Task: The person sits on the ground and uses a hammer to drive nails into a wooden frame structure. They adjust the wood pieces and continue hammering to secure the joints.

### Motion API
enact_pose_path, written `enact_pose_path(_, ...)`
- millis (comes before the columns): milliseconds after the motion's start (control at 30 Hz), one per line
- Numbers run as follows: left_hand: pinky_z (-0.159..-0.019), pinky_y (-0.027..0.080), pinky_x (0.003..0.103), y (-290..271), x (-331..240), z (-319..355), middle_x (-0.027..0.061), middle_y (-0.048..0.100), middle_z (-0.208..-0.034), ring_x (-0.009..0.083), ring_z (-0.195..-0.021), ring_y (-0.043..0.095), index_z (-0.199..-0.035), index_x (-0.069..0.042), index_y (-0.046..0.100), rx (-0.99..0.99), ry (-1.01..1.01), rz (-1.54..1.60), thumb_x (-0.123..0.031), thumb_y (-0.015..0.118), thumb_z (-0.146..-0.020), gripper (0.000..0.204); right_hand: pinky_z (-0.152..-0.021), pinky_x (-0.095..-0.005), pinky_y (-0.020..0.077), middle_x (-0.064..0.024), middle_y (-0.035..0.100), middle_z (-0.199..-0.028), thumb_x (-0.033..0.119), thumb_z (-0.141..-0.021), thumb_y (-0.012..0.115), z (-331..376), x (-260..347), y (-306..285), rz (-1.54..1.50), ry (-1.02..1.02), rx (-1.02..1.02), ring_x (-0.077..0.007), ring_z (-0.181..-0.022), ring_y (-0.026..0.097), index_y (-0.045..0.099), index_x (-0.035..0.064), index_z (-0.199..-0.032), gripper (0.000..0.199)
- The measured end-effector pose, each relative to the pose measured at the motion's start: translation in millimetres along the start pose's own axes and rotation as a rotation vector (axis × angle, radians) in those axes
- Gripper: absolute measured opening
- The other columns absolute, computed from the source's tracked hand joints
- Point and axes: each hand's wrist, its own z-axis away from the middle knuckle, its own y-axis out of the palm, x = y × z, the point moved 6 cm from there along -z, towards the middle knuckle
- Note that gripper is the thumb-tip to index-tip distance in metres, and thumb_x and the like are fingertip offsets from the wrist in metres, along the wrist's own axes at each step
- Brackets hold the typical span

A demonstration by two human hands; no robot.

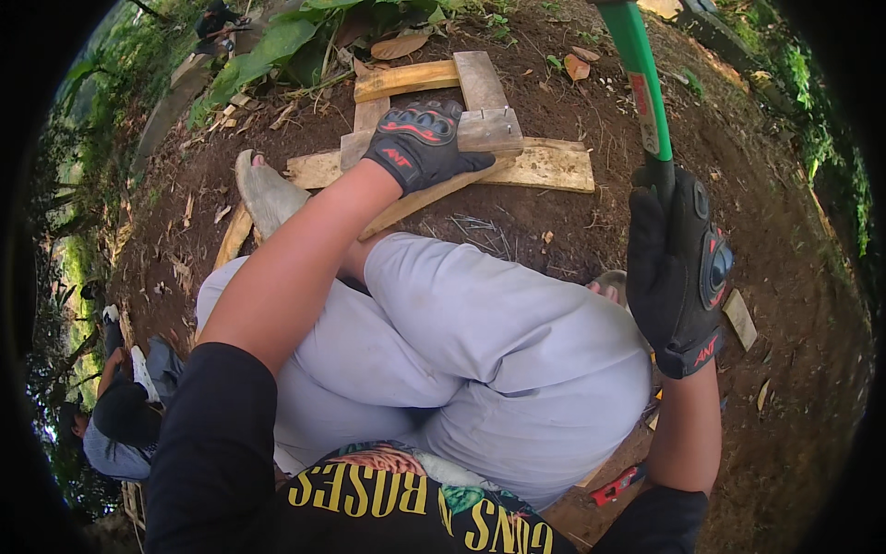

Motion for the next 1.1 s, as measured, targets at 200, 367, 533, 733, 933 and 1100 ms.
enact_pose_path(200, -0.101, 0.057, 0.048, -5.6, -9.8, -3.3, 0.0213, 0.075, -0.123, 0.0366, -0.116, 0.073, -0.133, -0.001, 0.067, 0.103, 0.000, 0.028, -0.079, 0.068, -0.087, 0.090, -0.066, -0.0504, 0.0538, -0.0195, 0.071, -0.098, 0.020, -0.105, 0.067, 6.6, -35.2, 48.8, 0.285, -0.153, 0.367, -0.0402, -0.078, 0.071, 0.067, 0.0070, -0.118, 0.019)
enact_pose_path(367, -0.101, 0.057, 0.047, 4.3, 2.8, 1.7, 0.0217, 0.075, -0.124, 0.0357, -0.117, 0.073, -0.135, -0.001, 0.067, 0.075, -0.001, 0.027, -0.078, 0.068, -0.088, 0.091, -0.068, -0.0510, 0.0545, -0.0190, 0.071, -0.097, 0.018, -0.107, 0.063, -10.5, 13.9, -2.6, 0.052, -0.145, -0.054, -0.0410, -0.080, 0.071, 0.066, 0.0063, -0.120, 0.018)
enact_pose_path(533, -0.101, 0.057, 0.047, -1.1, -7.1, -1.6, 0.0215, 0.075, -0.124, 0.0350, -0.117, 0.073, -0.135, -0.001, 0.067, 0.015, 0.038, 0.019, -0.079, 0.066, -0.088, 0.092, -0.063, -0.0526, 0.0521, -0.0183, 0.071, -0.089, 0.020, -0.107, 0.063, 5.3, -42.9, 50.4, 0.379, -0.179, 0.340, -0.0403, -0.076, 0.070, 0.067, 0.0078, -0.118, 0.017)
enact_pose_path(733, -0.103, 0.056, 0.048, 3.5, -2.0, -0.2, 0.0209, 0.075, -0.126, 0.0349, -0.117, 0.073, -0.133, -0.002, 0.069, 0.065, 0.005, 0.025, -0.081, 0.064, -0.089, 0.091, -0.062, -0.0485, 0.0512, -0.0185, 0.067, -0.082, 0.017, -0.109, 0.060, -4.4, -25.5, 13.0, 0.056, -0.063, 0.033, -0.0378, -0.071, 0.068, 0.067, 0.0054, -0.127, 0.023)
enact_pose_path(933, -0.103, 0.056, 0.048, -2.8, -1.2, -5.2, 0.0209, 0.074, -0.125, 0.0350, -0.117, 0.072, -0.132, 0.000, 0.069, 0.044, 0.003, 0.006, -0.081, 0.063, -0.089, 0.092, -0.063, -0.0475, 0.0524, -0.0197, 0.067, -0.085, 0.017, -0.109, 0.059, -8.5, -48.5, 46.1, 0.313, -0.223, 0.259, -0.0376, -0.074, 0.070, 0.067, 0.0042, -0.126, 0.023)
enact_pose_path(1100, -0.103, 0.056, 0.048, 5.8, -0.7, 0.7, 0.0211, 0.074, -0.126, 0.0351, -0.119, 0.072, -0.132, -0.001, 0.069, 0.092, 0.016, 0.042, -0.081, 0.064, -0.089, 0.092, -0.064, -0.0457, 0.0526, -0.0185, 0.068, -0.090, 0.017, -0.108, 0.062, 0.1, -40.9, 17.7, 0.002, 0.012, 0.009, -0.0376, -0.074, 0.069, 0.067, 0.0044, -0.126, 0.022)
